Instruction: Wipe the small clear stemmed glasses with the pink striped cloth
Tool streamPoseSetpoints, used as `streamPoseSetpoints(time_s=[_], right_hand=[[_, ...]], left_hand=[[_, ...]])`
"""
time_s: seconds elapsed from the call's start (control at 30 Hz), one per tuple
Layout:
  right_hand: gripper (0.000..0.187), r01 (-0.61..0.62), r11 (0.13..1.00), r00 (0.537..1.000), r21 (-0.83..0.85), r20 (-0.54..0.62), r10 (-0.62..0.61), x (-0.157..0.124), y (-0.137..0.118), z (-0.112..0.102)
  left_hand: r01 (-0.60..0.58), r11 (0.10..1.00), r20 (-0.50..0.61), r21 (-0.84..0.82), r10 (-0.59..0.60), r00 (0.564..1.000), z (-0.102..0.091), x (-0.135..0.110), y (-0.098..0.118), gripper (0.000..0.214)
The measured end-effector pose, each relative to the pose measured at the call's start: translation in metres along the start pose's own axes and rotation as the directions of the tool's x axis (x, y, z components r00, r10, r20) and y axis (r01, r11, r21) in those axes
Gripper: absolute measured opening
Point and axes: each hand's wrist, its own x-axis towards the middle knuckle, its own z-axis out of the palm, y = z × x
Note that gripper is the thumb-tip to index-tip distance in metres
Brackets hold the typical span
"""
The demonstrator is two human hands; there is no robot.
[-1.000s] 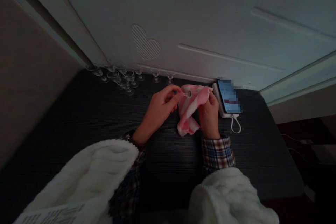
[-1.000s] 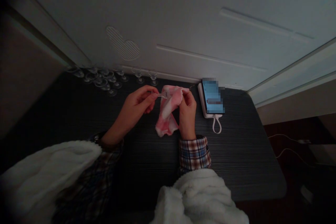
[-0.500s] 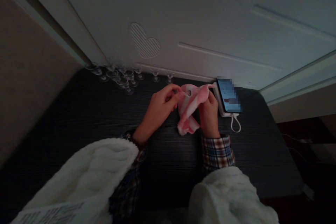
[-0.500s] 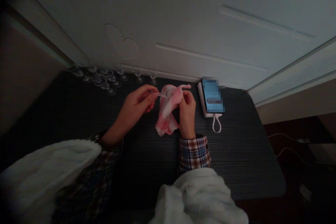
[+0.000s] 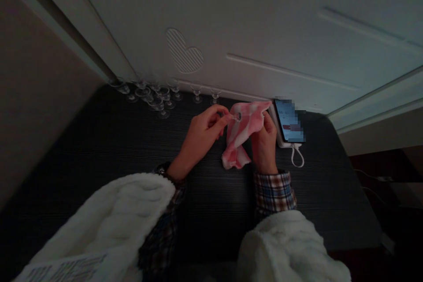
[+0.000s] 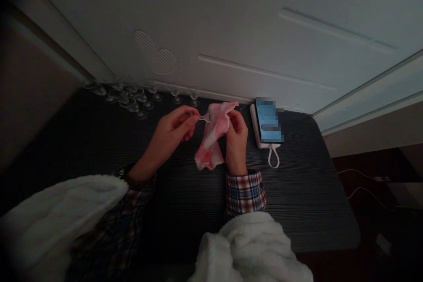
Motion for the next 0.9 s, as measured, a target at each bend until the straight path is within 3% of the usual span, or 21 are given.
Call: streamPoseSetpoints(time_s=[0.6,0.9], right_hand=[[0.021,0.017,1.0,0.996,0.009,0.088,-0.017,-0.002,-0.004,0.0],[0.015,0.034,0.999,0.992,-0.011,0.12,-0.032,-0.002,-0.012,0.005]], left_hand=[[0.008,1.0,-0.013,-0.015,-0.009,1.0,0.001,0.0,0.002,0.024],[-0.025,0.999,-0.009,-0.023,0.025,1.0,0.001,-0.001,0.001,0.02]])
